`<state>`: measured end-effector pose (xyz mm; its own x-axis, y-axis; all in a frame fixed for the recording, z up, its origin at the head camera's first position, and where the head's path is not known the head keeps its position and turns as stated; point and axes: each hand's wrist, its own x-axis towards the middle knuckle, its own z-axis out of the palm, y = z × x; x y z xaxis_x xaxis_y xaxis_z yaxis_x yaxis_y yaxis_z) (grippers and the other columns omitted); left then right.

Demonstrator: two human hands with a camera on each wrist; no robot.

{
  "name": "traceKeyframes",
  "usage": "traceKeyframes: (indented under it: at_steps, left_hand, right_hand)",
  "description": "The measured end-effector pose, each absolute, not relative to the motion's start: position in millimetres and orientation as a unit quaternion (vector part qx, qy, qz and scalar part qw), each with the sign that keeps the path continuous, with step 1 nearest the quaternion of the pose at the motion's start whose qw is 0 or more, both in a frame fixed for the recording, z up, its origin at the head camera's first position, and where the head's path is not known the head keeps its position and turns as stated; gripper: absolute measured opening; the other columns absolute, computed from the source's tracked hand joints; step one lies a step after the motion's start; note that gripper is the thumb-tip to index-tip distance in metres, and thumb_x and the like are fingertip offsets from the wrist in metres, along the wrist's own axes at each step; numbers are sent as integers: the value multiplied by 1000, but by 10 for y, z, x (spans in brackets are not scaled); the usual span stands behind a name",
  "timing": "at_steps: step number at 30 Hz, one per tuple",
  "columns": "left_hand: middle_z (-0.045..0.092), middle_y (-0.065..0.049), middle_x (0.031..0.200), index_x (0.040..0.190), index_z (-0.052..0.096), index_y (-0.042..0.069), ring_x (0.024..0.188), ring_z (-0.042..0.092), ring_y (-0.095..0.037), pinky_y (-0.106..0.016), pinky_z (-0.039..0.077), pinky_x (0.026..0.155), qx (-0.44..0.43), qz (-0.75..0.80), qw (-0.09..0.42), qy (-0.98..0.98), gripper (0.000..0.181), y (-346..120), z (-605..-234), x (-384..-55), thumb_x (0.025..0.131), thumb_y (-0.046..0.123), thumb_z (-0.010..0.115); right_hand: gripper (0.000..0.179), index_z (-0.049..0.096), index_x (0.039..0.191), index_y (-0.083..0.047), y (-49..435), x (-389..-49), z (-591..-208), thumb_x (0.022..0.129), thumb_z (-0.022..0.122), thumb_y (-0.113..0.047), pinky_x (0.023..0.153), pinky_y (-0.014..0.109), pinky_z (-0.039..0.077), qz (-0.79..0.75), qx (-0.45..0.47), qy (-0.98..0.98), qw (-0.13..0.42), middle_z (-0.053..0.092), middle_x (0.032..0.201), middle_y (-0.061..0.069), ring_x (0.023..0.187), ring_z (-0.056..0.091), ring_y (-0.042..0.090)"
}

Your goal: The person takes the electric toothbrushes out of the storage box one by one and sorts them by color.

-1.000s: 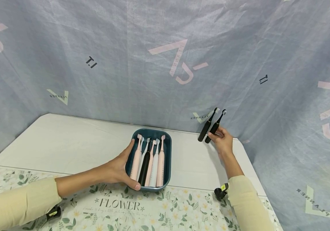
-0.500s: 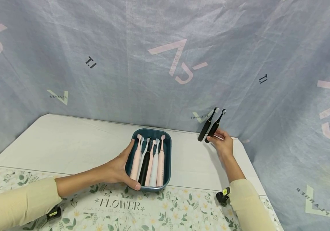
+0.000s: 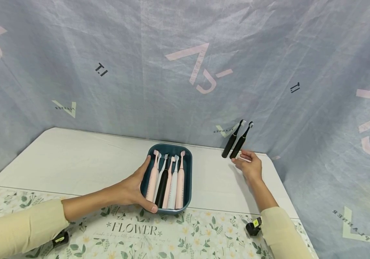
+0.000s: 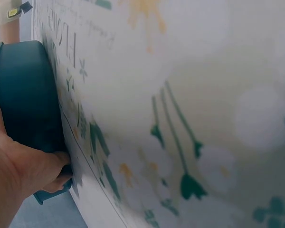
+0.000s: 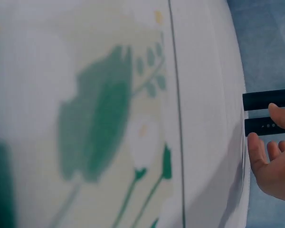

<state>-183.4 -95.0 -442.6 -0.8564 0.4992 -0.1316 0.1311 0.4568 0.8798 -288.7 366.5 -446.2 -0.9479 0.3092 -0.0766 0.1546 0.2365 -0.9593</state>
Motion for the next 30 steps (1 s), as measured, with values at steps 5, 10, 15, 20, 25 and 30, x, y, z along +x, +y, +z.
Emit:
traceKeyframes:
  at_steps: [5,10,15,20,25,30]
  left_hand:
    - [-16,-18,190,178,-27,27,177,-5,-47,-77,24,135,188,487,190,831,181,-953,-4425,-1836,64,63,109]
    - [-16,-18,190,178,-27,27,177,-6,-47,-77,24,135,186,489,192,830,181,-953,-4429,-1838,64,63,109]
    - [-15,-18,190,178,-27,28,177,-5,-47,-77,25,134,187,486,191,832,181,-952,-4432,-1840,64,62,109]
    - [-15,-18,190,178,-27,28,177,-4,-47,-77,25,134,188,483,190,834,180,-948,-4430,-1838,65,63,109]
    - [-16,-18,190,178,-27,28,177,-5,-47,-77,24,135,187,486,189,833,181,-945,-4426,-1837,65,61,109]
    - [-16,-18,190,178,-27,29,177,-5,-47,-78,24,135,185,486,191,833,181,-947,-4419,-1831,64,63,109]
  right_hand:
    - [77,48,164,3,3657,-2851,-4459,97,87,-1,86,21,67,601,-156,-782,56,61,147,13,86,71,-6]
    - [71,51,158,4,3629,-2804,-4458,97,87,-2,87,21,67,599,-153,-785,48,61,140,10,88,70,-4]
    - [68,52,156,5,3609,-2766,-4468,98,86,-1,87,21,67,610,-145,-778,41,63,135,8,88,72,-4]
    - [64,53,152,8,3569,-2719,-4467,98,86,-1,85,20,66,606,-128,-784,37,65,133,9,86,73,-4]
    - [63,53,153,10,3492,-2687,-4463,100,85,-4,86,20,66,598,-107,-794,22,62,144,17,90,73,-6]
    - [59,56,150,10,3386,-2659,-4460,101,85,-7,88,21,67,589,-86,-803,11,62,149,22,90,75,-5]
